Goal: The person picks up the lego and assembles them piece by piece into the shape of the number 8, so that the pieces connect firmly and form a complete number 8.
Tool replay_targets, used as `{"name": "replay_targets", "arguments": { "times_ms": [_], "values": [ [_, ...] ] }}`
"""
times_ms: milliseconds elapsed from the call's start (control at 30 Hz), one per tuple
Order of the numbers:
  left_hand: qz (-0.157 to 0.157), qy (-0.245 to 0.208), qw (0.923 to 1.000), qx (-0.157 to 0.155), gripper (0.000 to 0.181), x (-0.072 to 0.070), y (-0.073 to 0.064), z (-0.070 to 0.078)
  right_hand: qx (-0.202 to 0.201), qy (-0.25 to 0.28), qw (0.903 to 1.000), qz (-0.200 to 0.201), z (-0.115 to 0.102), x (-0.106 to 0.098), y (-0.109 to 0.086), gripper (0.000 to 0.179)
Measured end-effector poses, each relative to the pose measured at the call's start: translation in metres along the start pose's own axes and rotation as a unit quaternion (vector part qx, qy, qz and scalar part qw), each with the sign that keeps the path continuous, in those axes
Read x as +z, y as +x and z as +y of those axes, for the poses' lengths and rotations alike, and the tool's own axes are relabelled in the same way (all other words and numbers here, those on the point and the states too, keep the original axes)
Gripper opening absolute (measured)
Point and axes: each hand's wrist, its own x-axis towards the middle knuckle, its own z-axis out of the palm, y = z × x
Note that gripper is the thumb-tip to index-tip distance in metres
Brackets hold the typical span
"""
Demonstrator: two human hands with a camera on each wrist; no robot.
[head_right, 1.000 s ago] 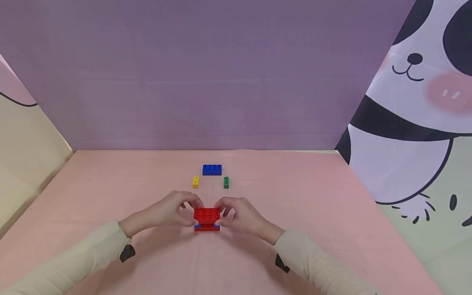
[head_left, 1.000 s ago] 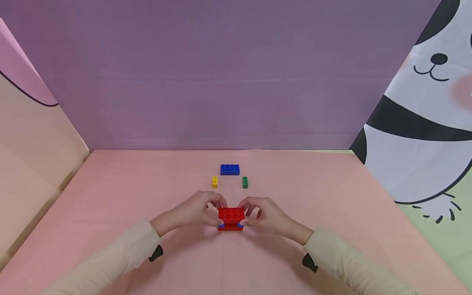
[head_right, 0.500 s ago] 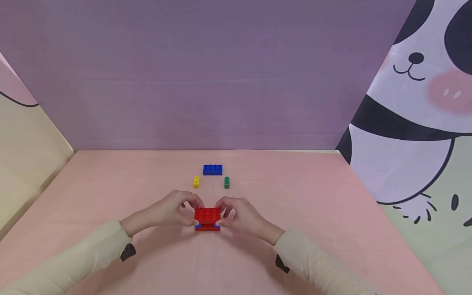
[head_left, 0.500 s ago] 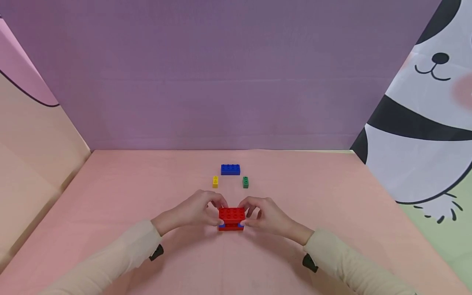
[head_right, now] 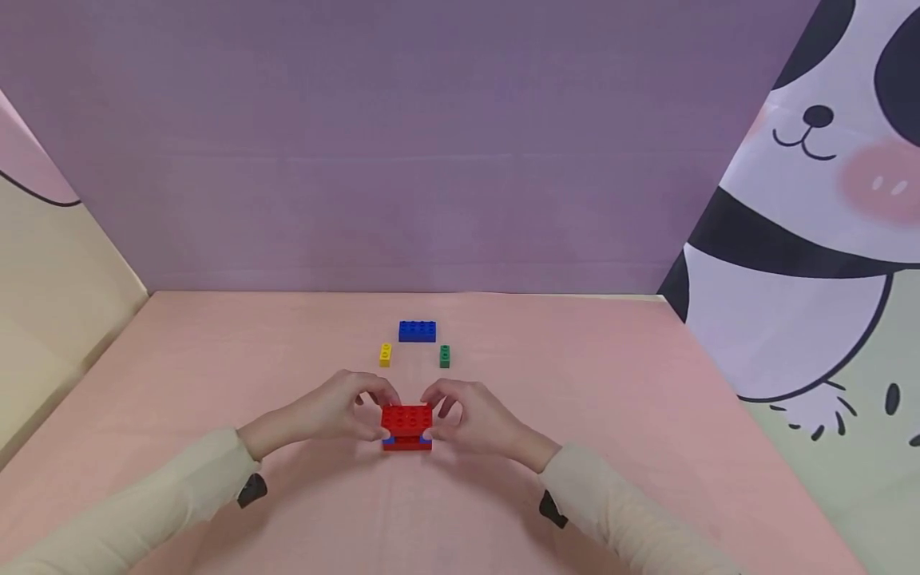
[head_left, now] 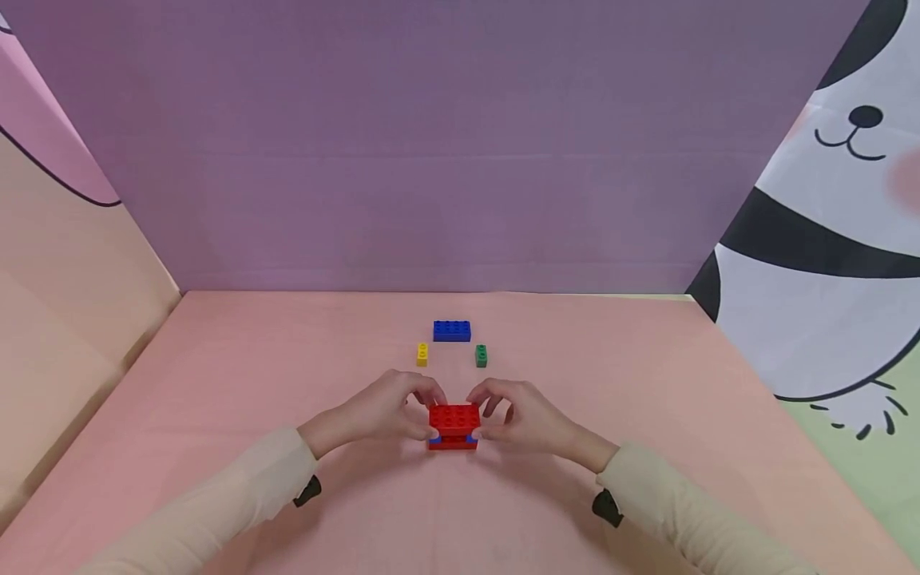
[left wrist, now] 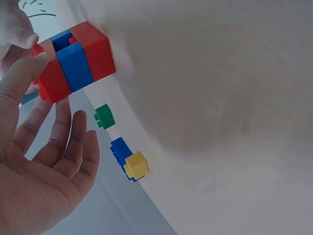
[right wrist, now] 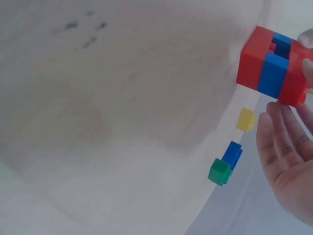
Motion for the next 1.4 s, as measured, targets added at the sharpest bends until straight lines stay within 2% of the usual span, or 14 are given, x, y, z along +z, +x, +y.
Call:
{"name": "replay_targets", "arguments": {
  "times_ms": [300,533,1000,1267,1400],
  "values": [
    [0.003,-0.008,1.0,0.005,0.029,0.0015,0.0014,-0.0022,-0.004,0.004,0.9999,0.009,0.0017,-0.0001,-0.0005,0.027],
    [-0.003,-0.01,0.9999,-0.006,0.031,0.0024,0.0003,-0.0019,0.003,0.01,0.9999,0.013,0.0008,0.0008,-0.0021,0.029],
    [0.0,-0.014,0.9998,0.015,0.033,0.0001,-0.004,-0.004,0.006,0.007,0.9999,0.011,-0.0022,0.0016,-0.0023,0.028],
    [0.007,-0.024,0.9997,0.007,0.032,-0.0002,-0.0041,-0.0042,0.006,0.007,0.9999,0.014,-0.0021,0.0016,-0.0028,0.028],
    [0.001,-0.031,0.9995,0.01,0.031,-0.0015,-0.0026,-0.0058,0.002,0.005,0.9999,0.015,-0.0017,0.0011,-0.0032,0.028]
  ]
}}
